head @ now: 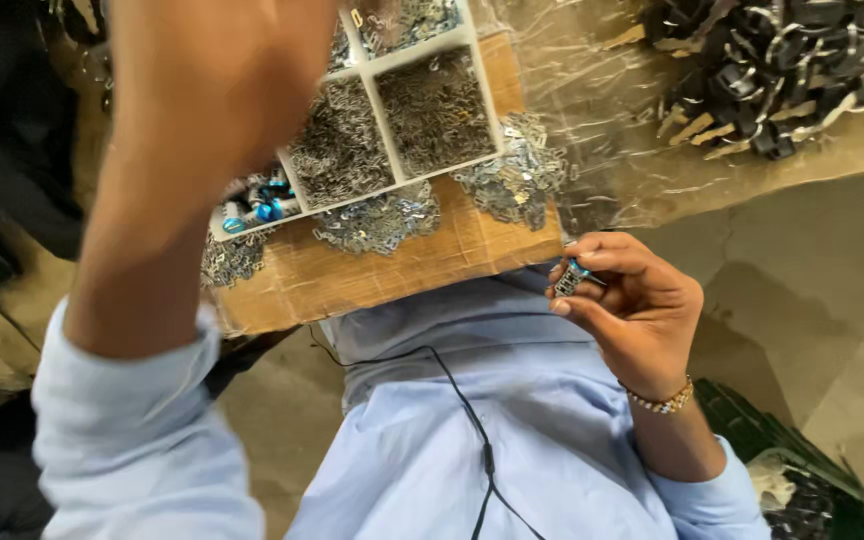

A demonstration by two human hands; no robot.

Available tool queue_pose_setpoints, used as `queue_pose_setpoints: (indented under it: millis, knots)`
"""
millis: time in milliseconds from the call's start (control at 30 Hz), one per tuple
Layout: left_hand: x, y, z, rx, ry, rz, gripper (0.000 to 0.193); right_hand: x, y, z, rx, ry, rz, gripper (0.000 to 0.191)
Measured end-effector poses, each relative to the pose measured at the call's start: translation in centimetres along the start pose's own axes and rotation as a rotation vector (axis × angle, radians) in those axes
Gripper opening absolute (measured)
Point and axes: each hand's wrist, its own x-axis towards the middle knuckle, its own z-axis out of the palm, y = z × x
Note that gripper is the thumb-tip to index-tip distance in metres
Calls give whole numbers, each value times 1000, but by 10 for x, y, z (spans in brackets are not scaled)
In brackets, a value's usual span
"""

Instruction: The person repeatedly picks up small metal key pins from a pile on the table and inserts them into a small cylindrical container with a blue cap. They hold the container in one hand and use the other to place the pins inside, repeating this action throughout the clip.

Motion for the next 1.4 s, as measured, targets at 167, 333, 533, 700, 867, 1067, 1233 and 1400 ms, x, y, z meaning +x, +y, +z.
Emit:
queue_pose_setpoints:
  millis: [167,333,533,700,867,1067,1233,1400]
  knots:
    - [-80,16,-20,-210,249,-24,9,8,-4,5,-64,0,4,38]
    - [-121,51,-33,53,218,-179,7,2,-7,-12,48,55,-34,34]
    - [-109,100,63,-616,138,23,22,-2,-33,-42,-13,201,-184,40]
    - [-74,136,143,-534,271,13,28,8,-51,-47,-82,274,-265,41]
    - [-105,126,136,-327,211,-103,34,39,-1,-30,-17,120,-117,36]
    - [-151,109,113,-173,246,-261,38,41,-1,-23,17,88,-110,38]
    - [-145,107,113,-149,188,-183,37,30,-16,-21,7,109,-77,41]
    - [-145,100,110,-46,175,-116,45,2,-22,-9,66,2,8,41]
